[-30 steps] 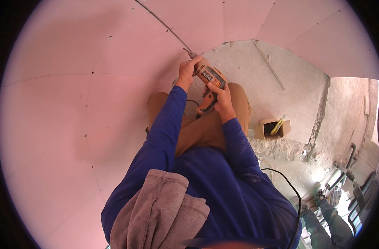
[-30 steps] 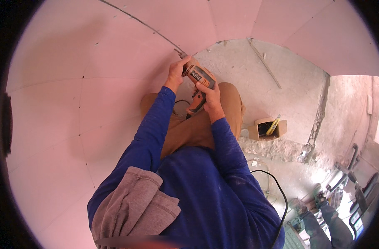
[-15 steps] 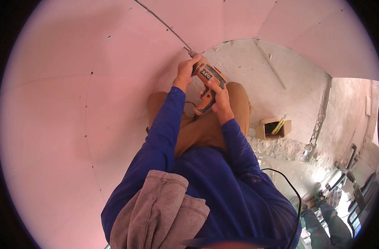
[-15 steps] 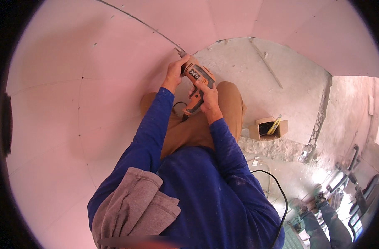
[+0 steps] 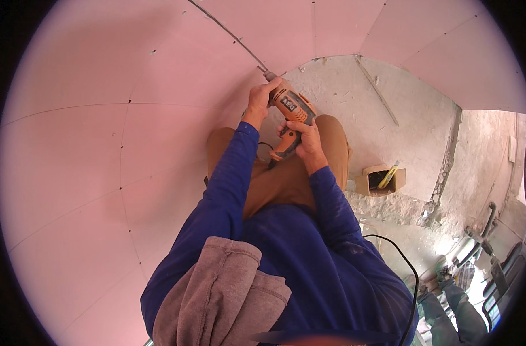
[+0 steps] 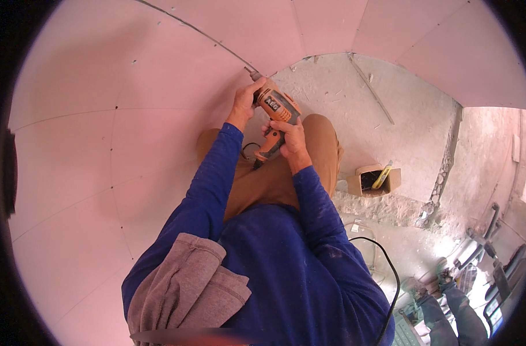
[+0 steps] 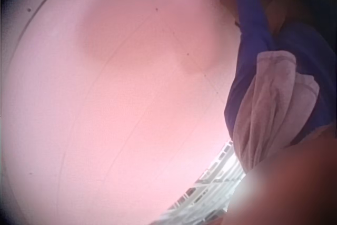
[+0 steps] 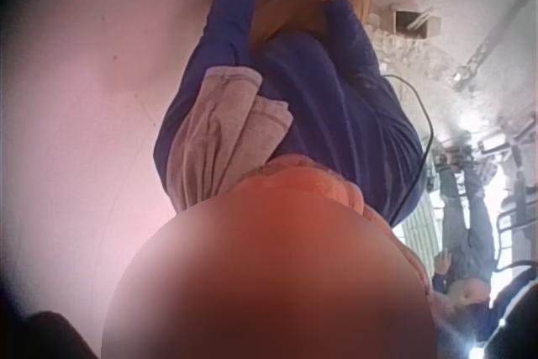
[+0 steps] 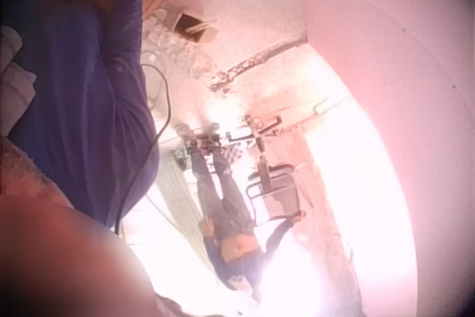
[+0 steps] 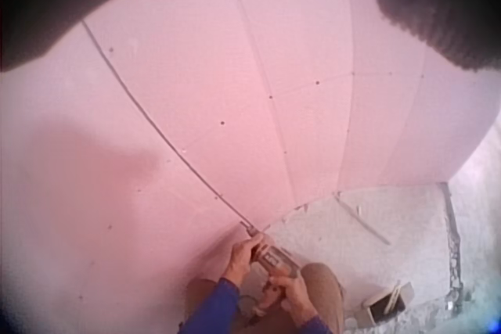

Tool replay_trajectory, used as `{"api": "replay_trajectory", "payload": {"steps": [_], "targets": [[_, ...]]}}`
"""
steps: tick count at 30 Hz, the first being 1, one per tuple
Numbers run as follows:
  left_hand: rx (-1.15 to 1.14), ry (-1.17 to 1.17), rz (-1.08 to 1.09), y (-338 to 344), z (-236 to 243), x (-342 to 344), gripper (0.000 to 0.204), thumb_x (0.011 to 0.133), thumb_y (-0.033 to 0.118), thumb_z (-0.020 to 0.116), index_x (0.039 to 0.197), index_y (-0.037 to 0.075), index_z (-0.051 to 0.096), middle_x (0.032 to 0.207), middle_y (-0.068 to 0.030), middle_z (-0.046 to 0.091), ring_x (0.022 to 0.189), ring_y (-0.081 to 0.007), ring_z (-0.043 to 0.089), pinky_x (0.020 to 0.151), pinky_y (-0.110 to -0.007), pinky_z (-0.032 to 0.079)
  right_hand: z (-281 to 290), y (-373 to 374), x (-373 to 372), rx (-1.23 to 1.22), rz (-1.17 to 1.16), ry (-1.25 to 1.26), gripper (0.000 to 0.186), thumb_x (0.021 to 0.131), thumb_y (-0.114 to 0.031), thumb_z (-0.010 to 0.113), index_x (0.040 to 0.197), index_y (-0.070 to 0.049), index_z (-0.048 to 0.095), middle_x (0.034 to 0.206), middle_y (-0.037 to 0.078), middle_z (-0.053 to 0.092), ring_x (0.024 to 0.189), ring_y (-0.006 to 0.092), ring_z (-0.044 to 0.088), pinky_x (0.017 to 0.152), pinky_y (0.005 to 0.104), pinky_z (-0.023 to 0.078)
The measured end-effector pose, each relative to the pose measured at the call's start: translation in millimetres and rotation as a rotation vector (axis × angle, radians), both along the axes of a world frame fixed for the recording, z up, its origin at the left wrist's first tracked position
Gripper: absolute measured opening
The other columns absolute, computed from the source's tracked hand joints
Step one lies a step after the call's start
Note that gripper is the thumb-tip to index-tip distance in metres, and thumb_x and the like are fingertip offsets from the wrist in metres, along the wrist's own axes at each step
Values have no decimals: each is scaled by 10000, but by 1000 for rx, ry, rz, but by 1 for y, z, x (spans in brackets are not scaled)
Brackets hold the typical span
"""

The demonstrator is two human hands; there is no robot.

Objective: The person uses a corded drill to drive screws into pink drywall panels on a ceiling. They repeatedly position screws and drive them in along panel seams and across the surface, working from a low-angle egocentric view.

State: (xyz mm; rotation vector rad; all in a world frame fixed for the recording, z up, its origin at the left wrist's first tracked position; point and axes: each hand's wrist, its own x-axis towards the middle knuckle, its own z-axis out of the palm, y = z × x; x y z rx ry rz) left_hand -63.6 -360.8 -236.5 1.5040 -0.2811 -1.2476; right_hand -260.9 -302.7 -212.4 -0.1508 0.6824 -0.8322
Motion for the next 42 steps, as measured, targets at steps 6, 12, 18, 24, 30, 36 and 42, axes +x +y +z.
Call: {"api": "replay_trajectory", "payload": {"steps": [6, 12, 18, 24, 30, 36, 42], "targets": [[30, 23, -76, 0, 1, 5, 385, 913, 369, 892, 1102, 49, 789, 984, -45, 757, 842, -177, 717, 702, -344, 542, 4, 1, -1, 3, -21, 40, 356, 885, 86, 703, 1230, 54, 620, 943, 173, 735, 817, 338, 775, 782, 512, 683], [3, 62, 34, 0, 3, 5, 279, 948, 364, 866, 967, 104, 765, 846, -19, 709, 668, -138, 643, 556, -296, 427, -1, 0, -2, -11, -11, -31, 441, 875, 126, 688, 1290, 63, 551, 936, 201, 726, 757, 340, 754, 710, 501, 674], [-26, 156, 277, -27, 1, 27, 202, 1062, 308, 736, 1008, 114, 722, 833, -24, 693, 682, -160, 632, 577, -294, 452, 3, 10, -13, 43, -63, -18, 463, 874, 119, 689, 1311, 35, 560, 940, 188, 716, 789, 346, 753, 721, 507, 663], [4, 293, 506, -57, -16, 33, 131, 1080, 184, 703, 976, 106, 689, 796, -17, 645, 671, -169, 622, 577, -297, 488, 12, 21, -43, -17, -67, -32, 513, 885, 84, 699, 1376, 31, 558, 991, 183, 708, 881, 357, 740, 809, 531, 649], [-41, 401, 593, -66, -38, 33, 132, 1060, 164, 723, 953, 97, 683, 819, -22, 659, 672, -172, 625, 557, -284, 504, 12, 31, -63, 2, -72, -51, 427, 891, 32, 701, 1307, 58, 607, 998, 169, 714, 890, 353, 739, 834, 532, 646], [-97, 463, 601, -65, -44, 34, 270, 1087, 183, 650, 838, 85, 620, 760, -52, 617, 666, -201, 609, 596, -320, 508, 7, 37, -76, 126, -81, -135, 479, 895, 26, 699, 1360, 27, 584, 1019, 164, 712, 922, 348, 749, 850, 543, 655], [-121, 491, 559, -59, -50, 29, 257, 1083, 193, 668, 853, 83, 632, 762, -34, 601, 684, -208, 610, 618, -326, 520, 9, 35, -87, 31, -27, -182, 491, 888, -37, 723, 1362, 36, 617, 1113, 156, 712, 975, 310, 721, 928, 538, 623]]}}
